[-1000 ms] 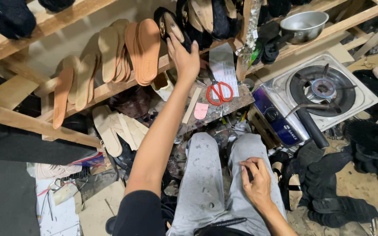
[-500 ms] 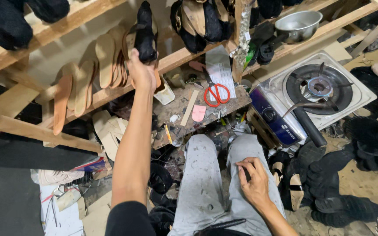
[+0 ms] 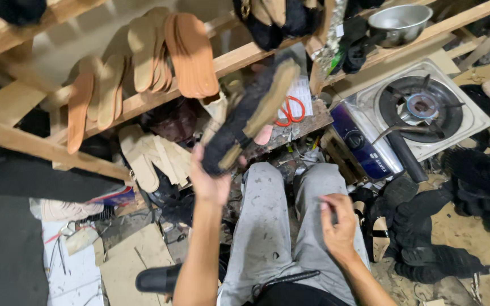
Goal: The person sits on the floor of a shoe workshop and works on a black shoe on their lap. They heat the shoe over a small gas burner, hammer the sole area with a hammer, then fit a light-colored insole board into the shoe and press and hammer it into place.
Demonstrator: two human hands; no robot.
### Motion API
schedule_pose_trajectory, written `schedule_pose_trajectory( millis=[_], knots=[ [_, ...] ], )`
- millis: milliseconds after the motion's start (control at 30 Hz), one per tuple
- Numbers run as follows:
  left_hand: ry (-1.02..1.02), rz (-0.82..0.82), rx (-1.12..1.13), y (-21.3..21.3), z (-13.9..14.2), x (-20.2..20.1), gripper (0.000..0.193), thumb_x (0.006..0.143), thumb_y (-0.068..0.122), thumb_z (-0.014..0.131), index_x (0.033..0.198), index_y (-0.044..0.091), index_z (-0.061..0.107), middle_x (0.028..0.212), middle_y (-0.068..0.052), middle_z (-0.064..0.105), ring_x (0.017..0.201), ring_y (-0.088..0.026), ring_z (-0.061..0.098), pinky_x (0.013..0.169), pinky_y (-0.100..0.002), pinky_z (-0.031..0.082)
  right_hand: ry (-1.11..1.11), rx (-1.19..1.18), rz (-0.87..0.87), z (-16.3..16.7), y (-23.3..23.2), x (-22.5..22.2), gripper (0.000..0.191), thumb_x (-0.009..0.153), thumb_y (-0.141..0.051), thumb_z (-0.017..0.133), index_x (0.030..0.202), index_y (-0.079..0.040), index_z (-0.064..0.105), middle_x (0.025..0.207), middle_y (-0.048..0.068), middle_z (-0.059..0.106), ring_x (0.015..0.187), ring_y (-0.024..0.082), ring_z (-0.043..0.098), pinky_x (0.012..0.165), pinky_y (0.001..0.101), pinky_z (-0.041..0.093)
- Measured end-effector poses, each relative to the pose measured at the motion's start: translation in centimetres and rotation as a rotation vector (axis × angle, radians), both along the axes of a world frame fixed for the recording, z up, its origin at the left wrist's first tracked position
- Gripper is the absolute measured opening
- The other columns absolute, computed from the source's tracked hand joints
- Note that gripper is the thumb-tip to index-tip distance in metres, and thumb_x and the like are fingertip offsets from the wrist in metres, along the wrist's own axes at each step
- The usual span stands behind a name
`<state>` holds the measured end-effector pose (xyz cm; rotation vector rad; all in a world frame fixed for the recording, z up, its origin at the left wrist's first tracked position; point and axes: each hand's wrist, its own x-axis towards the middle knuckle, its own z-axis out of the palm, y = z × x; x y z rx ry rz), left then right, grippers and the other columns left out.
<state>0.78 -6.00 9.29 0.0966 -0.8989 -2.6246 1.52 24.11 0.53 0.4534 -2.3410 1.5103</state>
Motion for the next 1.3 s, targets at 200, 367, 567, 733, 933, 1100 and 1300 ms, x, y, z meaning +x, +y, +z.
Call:
schedule_pose_trajectory(
  millis=[200, 367, 567, 733, 933, 1100, 1300],
  knots=[
    [-0.448, -0.18, -0.055, 2.8, -8.7, 3.2, 0.045, 0.098, 0.036, 0.049, 0.12, 0.002, 0.066, 0.116, -0.015, 0.072, 0.1, -0.03, 0.071, 0.08, -0.05, 0.056, 0.033, -0.385, -0.11, -2.1, 0.9, 1.0, 0.027, 0.108, -0.006, 0.053, 0.134, -0.001, 0.047, 0.129, 0.011, 0.047, 0.103, 0.016, 0.055, 0.087, 0.0309, 0.052],
    [-0.562, 0.091, -1.112, 4.2, -11.1, 4.0, 0.032, 0.103, 0.023, 0.05, 0.12, 0.008, 0.072, 0.096, -0.019, 0.073, 0.088, -0.028, 0.069, 0.084, -0.038, 0.054, -0.038, -0.503, -0.109, -3.9, 1.6, 1.4, 0.027, 0.112, -0.011, 0.05, 0.137, -0.003, 0.042, 0.114, 0.01, 0.057, 0.099, 0.015, 0.058, 0.083, 0.0298, 0.054],
    [-0.615, 0.428, -1.42, -1.0, -10.3, 3.4, 0.019, 0.09, 0.013, 0.067, 0.107, 0.007, 0.072, 0.097, -0.016, 0.066, 0.081, -0.029, 0.069, 0.075, -0.04, 0.054, -0.057, -0.447, -0.134, -4.8, 2.1, 1.1, 0.026, 0.114, -0.012, 0.05, 0.136, -0.001, 0.044, 0.111, 0.011, 0.059, 0.092, 0.014, 0.058, 0.084, 0.0289, 0.052],
    [-0.915, 0.993, -1.748, -12.5, -11.5, 1.3, 0.024, 0.078, 0.012, 0.079, 0.101, 0.004, 0.073, 0.101, -0.019, 0.065, 0.092, -0.038, 0.063, 0.08, -0.046, 0.053, -0.086, -0.419, -0.13, -4.7, 2.1, 0.8, 0.025, 0.113, -0.012, 0.05, 0.135, -0.001, 0.045, 0.109, 0.011, 0.058, 0.089, 0.013, 0.056, 0.084, 0.028, 0.05],
    [-1.255, 0.783, -1.785, -17.9, -13.8, 1.3, 0.036, 0.075, 0.012, 0.077, 0.104, -0.005, 0.066, 0.105, -0.029, 0.064, 0.09, -0.043, 0.066, 0.075, -0.048, 0.054, -0.053, -0.42, -0.105, -4.5, 1.9, 0.7, 0.022, 0.112, -0.008, 0.049, 0.132, 0.001, 0.047, 0.126, 0.009, 0.049, 0.097, 0.013, 0.056, 0.085, 0.0281, 0.051],
    [-1.049, 0.939, -1.698, -18.2, -14.2, 2.3, 0.017, 0.085, 0.01, 0.071, 0.097, -0.002, 0.071, 0.094, -0.025, 0.069, 0.083, -0.044, 0.068, 0.077, -0.05, 0.054, -0.094, -0.367, -0.124, -4.5, 1.9, 0.7, 0.022, 0.111, -0.005, 0.048, 0.132, 0.001, 0.049, 0.127, 0.008, 0.05, 0.097, 0.012, 0.057, 0.084, 0.0278, 0.051],
    [-1.114, 0.931, -1.755, -17.7, -13.6, 1.9, 0.033, 0.075, 0.001, 0.066, 0.106, 0.002, 0.077, 0.101, -0.025, 0.064, 0.091, -0.04, 0.065, 0.081, -0.046, 0.052, -0.125, -0.373, -0.119, -4.8, 1.9, 0.5, 0.021, 0.11, -0.005, 0.05, 0.13, 0.0, 0.051, 0.127, 0.007, 0.051, 0.097, 0.012, 0.058, 0.083, 0.0271, 0.051]
  ],
)
